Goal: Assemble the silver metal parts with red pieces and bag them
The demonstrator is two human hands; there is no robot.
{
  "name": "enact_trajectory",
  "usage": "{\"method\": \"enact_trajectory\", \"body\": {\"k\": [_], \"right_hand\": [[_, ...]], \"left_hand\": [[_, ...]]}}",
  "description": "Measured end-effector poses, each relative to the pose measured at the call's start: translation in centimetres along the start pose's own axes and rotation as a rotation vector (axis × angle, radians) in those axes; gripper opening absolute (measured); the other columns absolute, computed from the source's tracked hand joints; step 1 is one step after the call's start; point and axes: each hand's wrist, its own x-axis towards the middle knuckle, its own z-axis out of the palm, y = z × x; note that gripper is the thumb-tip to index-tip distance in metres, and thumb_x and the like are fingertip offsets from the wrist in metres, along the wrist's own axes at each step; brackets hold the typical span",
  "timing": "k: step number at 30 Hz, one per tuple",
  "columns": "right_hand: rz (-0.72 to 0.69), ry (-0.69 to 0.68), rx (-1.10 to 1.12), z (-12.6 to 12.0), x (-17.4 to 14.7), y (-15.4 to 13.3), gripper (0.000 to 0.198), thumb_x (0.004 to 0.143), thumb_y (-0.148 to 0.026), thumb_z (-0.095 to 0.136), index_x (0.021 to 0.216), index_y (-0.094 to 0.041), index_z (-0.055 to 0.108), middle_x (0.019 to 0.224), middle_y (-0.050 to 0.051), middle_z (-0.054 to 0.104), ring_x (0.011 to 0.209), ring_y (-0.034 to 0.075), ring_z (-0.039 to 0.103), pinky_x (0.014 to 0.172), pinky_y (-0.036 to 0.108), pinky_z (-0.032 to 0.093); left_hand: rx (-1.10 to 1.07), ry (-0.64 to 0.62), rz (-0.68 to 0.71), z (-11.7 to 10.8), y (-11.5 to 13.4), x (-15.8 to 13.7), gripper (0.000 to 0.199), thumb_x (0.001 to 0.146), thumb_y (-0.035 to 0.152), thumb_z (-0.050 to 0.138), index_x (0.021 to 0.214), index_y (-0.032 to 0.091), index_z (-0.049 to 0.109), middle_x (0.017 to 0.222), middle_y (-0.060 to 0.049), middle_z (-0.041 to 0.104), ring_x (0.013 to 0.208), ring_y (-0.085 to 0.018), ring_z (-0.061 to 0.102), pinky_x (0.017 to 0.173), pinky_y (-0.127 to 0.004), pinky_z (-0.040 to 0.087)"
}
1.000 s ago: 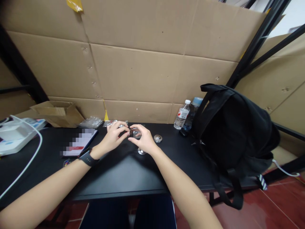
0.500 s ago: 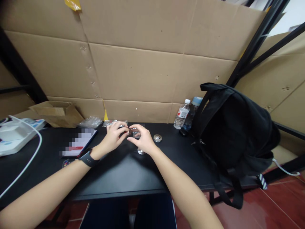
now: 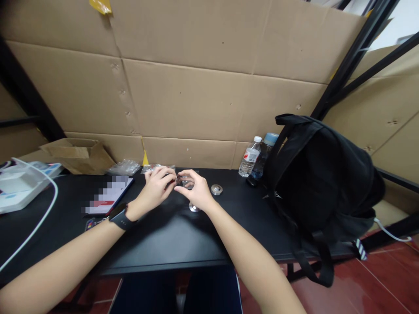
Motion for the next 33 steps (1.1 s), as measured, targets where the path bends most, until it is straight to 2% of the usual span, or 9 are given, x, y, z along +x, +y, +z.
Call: {"method": "enact_trajectory", "body": {"k": [5,8,12,18,24,33], "right_hand": [[0.005,0.019,0.01,-0.5,0.1,-0.5,0.046,0.075,-0.032,0.083,0.115,-0.022,0.061,0.123,0.01,0.069,0.11,0.024,0.071,0.083,0.031,0.06],[0.006,0.019,0.034,-0.8,0.2,-0.6,0.046,0.075,-0.031,0.083,0.114,-0.022,0.061,0.124,0.01,0.068,0.111,0.024,0.07,0.082,0.031,0.06],[0.014,0.018,0.064,-0.9,0.2,-0.8,0.046,0.075,-0.032,0.083,0.115,-0.022,0.06,0.126,0.01,0.067,0.111,0.024,0.07,0.083,0.032,0.061],[0.034,0.011,0.086,-0.4,0.0,-1.4,0.045,0.074,-0.033,0.083,0.113,-0.022,0.061,0.125,0.009,0.067,0.111,0.024,0.07,0.082,0.031,0.06],[0.024,0.022,0.089,0.1,-0.1,-1.5,0.045,0.074,-0.03,0.083,0.113,-0.022,0.061,0.124,0.009,0.067,0.109,0.023,0.071,0.082,0.031,0.06],[0.022,0.014,0.095,0.1,-0.2,-1.2,0.047,0.074,-0.032,0.084,0.114,-0.022,0.061,0.124,0.009,0.068,0.109,0.023,0.071,0.084,0.032,0.059]], "left_hand": [[-0.123,-0.044,-0.083,-0.2,-0.4,0.3,0.017,0.101,0.03,0.052,0.094,0.024,0.066,0.1,-0.003,0.075,0.105,-0.023,0.062,0.092,-0.042,0.029],[-0.183,-0.036,-0.118,-0.2,-0.7,0.3,0.016,0.099,0.033,0.057,0.09,0.024,0.067,0.1,-0.001,0.076,0.102,-0.022,0.065,0.094,-0.041,0.029],[-0.233,-0.008,-0.159,-0.2,-0.9,0.4,0.013,0.097,0.036,0.062,0.098,0.027,0.071,0.103,-0.001,0.078,0.105,-0.022,0.066,0.097,-0.042,0.031],[-0.213,0.009,-0.168,-0.2,-0.6,0.4,0.015,0.097,0.035,0.062,0.095,0.029,0.075,0.108,-0.001,0.075,0.111,-0.023,0.063,0.098,-0.044,0.032],[-0.168,0.059,-0.14,-0.4,0.0,0.4,0.019,0.098,0.037,0.06,0.091,0.027,0.075,0.114,-0.005,0.068,0.114,-0.026,0.057,0.097,-0.046,0.033],[-0.135,0.09,-0.141,-0.5,0.2,0.2,0.019,0.098,0.036,0.06,0.092,0.027,0.074,0.112,-0.006,0.065,0.113,-0.026,0.055,0.099,-0.046,0.033]]}}
